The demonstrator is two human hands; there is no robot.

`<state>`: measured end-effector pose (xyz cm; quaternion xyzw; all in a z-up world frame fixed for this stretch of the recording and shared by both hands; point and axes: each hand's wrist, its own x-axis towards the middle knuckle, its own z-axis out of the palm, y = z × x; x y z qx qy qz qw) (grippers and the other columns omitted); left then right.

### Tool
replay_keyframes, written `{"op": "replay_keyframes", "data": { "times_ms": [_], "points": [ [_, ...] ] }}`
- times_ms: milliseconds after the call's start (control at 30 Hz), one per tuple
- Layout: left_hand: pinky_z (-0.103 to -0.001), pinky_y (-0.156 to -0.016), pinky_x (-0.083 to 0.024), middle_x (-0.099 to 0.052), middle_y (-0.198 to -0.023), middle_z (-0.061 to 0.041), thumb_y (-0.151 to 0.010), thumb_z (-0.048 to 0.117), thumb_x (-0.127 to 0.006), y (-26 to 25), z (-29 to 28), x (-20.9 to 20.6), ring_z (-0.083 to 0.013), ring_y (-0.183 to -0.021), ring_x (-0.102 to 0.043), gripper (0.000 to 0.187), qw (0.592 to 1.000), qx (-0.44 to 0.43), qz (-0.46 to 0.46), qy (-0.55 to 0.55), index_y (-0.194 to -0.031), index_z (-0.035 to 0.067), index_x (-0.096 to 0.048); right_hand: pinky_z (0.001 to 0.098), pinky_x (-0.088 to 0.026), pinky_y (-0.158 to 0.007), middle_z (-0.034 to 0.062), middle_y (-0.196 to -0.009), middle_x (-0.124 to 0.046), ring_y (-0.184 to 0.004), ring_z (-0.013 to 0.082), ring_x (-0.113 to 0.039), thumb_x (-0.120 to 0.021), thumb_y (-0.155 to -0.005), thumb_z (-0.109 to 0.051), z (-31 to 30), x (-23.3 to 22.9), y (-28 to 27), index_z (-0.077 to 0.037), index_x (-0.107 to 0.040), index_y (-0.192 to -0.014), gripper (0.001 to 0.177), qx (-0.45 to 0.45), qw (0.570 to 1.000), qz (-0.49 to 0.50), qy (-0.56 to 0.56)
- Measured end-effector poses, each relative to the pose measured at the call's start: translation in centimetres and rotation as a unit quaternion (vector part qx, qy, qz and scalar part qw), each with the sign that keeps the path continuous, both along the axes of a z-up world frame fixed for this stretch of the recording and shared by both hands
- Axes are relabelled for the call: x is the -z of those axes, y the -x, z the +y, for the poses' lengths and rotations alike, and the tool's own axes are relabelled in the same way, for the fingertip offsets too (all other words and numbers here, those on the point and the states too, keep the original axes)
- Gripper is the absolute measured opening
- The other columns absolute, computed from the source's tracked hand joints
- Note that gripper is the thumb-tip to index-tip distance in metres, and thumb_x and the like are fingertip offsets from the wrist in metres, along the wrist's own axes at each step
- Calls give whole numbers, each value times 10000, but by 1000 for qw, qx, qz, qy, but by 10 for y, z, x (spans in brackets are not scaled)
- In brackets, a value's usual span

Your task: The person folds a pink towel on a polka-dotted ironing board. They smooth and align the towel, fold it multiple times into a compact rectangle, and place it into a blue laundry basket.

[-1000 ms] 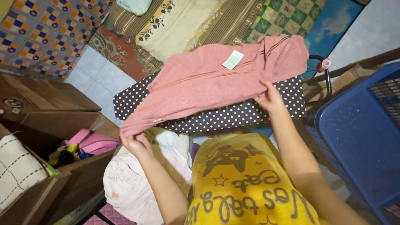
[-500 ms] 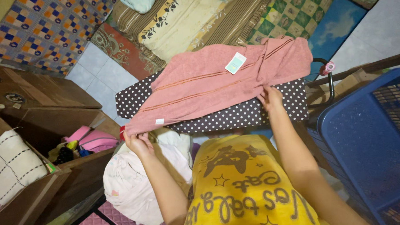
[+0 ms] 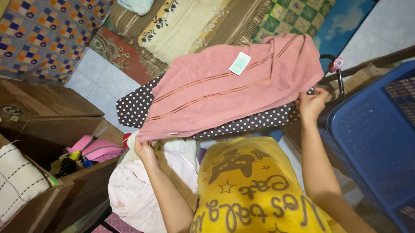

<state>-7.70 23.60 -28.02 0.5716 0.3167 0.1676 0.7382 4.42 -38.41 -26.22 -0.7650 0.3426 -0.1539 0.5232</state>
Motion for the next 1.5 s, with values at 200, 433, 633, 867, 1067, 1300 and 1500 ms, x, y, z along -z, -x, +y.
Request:
{"op": "replay_keyframes", "data": {
  "times_ms": [200, 433, 633, 867, 1067, 1300, 1500],
  "points": [
    [-377, -829, -533, -688, -1013, -142, -825, 81, -705, -3, -15, -31, -272, -925, -658, 250, 859, 223, 154, -433, -1072, 46, -721, 406, -556, -611, 143, -770, -705, -610, 272, -697, -750, -932, -272, 59, 19, 25, -22, -642, -995, 280, -211, 956, 107, 173],
    [-436, -798, -519, -670, -1152, -129, -666, 173, -810, -35, -104, -140, -353, -954, -636, 245, 735, 202, 109, -638, -890, 82, -772, 394, -545, -521, 128, -664, -691, -492, 266, -674, -789, -888, -359, 107, 22, 24, 3, -555, -1018, 450, -198, 956, 216, 34],
    [-271, -610, -485, -692, -977, -46, -871, 42, -650, -65, -149, -173, -136, -704, -614, 160, 923, 273, 33, -270, -1003, 70, -736, 361, -540, -598, 84, -781, -711, -608, 250, -702, -746, -921, -367, 117, -16, 20, -11, -565, -1108, 442, -223, 941, 244, 77],
    [-228, -576, -451, -702, -910, -33, -837, 2, -690, -86, -184, -207, -75, -619, -526, 181, 890, 333, -46, -309, -1007, 29, -745, 315, -555, -915, 102, -1193, -645, -1074, 194, -649, -776, -887, -105, 209, -117, 21, 9, -508, -1296, 503, -565, 800, -90, -180],
    [-234, -594, -487, -706, -943, -54, -844, 40, -715, -84, -197, -244, -100, -635, -577, 225, 875, 346, -74, -330, -1069, 43, -722, 268, -550, -824, 51, -1042, -688, -930, 106, -631, -708, -985, -64, 241, -147, 14, 15, -646, -1201, 238, -513, 831, -62, -207],
    [-311, -586, -522, -717, -959, -80, -912, 69, -618, -81, -212, -229, -197, -652, -696, 133, 881, 347, -36, -319, -1022, 52, -690, 284, -630, -774, 78, -1015, -763, -874, 119, -747, -671, -941, -110, 176, -75, 6, -11, -632, -1186, 267, -515, 812, 69, -265],
    [-466, -641, -523, -722, -844, -156, -885, 202, -641, -87, -240, -148, -361, -740, -691, 121, 792, 397, -3, -463, -900, 95, -695, 343, -570, -657, 128, -812, -729, -717, 204, -708, -806, -872, -321, 67, 13, -1, 45, -604, -1037, 450, -129, 982, 138, 29]
  ]
}}
